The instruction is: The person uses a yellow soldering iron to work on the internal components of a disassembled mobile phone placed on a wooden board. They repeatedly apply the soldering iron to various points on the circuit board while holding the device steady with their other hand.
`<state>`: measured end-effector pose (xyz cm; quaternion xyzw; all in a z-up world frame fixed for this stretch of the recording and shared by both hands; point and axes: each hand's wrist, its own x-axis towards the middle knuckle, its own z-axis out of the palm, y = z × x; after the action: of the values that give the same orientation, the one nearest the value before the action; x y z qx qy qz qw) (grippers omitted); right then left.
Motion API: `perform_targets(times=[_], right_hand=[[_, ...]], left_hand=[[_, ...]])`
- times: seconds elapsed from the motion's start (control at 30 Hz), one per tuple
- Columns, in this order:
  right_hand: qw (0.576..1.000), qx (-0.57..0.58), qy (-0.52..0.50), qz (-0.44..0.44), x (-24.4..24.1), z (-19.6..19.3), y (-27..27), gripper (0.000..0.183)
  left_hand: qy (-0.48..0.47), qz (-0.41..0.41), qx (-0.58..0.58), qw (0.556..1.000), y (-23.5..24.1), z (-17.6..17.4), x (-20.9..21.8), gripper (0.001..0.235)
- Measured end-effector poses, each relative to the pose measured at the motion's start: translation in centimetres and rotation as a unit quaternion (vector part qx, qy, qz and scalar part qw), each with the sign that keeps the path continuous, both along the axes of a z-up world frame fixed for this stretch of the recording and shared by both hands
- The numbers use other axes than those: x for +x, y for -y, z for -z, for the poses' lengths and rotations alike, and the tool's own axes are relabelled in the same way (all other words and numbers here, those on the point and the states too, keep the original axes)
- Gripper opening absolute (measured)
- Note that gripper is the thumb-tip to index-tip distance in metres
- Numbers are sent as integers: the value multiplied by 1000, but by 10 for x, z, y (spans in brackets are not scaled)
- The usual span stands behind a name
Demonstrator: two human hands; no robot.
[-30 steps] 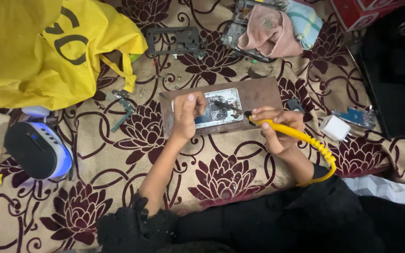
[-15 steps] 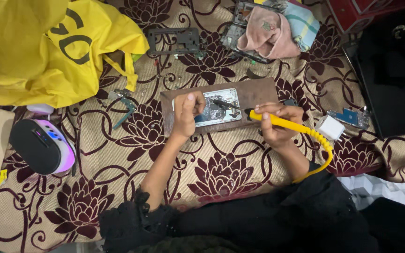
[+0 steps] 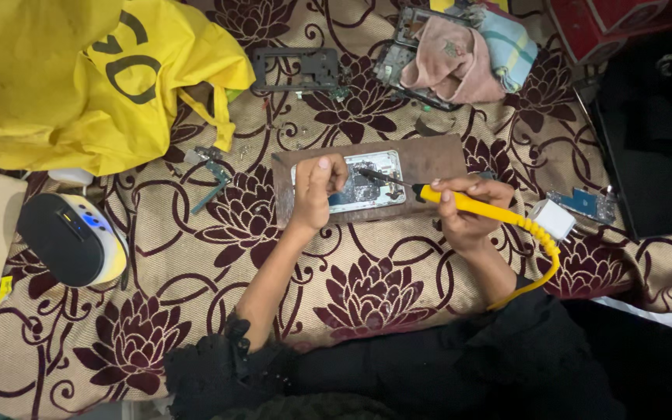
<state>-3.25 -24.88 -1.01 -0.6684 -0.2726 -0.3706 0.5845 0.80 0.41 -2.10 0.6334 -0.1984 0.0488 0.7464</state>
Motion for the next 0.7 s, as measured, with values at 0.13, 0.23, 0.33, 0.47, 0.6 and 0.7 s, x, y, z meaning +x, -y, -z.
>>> perform_targets(times=[0.13,0.23,0.33,0.47,0.6,0.7], right_hand=[[1000,-3,-8,12,-1,-3,-1,34],[1000,-6,-14,28,-3,-4,-2,35],[999,2,-24,28,-5,-6,-5,35],[999,9,-38,28,-8,-10,-5,37],[999,19,-35,33,-9,-13,-5,38],[998,27,-42,38,-9,-15,-5,38]], left_hand=[[7,-5,10,1000,0,0,1,65],[4,-2,10,1000,0,-1,-1,65],[4,4,3,1000,0,-4,-3,64],[2,11,0,1000,0,-10,-4,64],[-13,15,3,1000,1,-12,-8,61],[14,8,21,1000,3,-10,-7,62]])
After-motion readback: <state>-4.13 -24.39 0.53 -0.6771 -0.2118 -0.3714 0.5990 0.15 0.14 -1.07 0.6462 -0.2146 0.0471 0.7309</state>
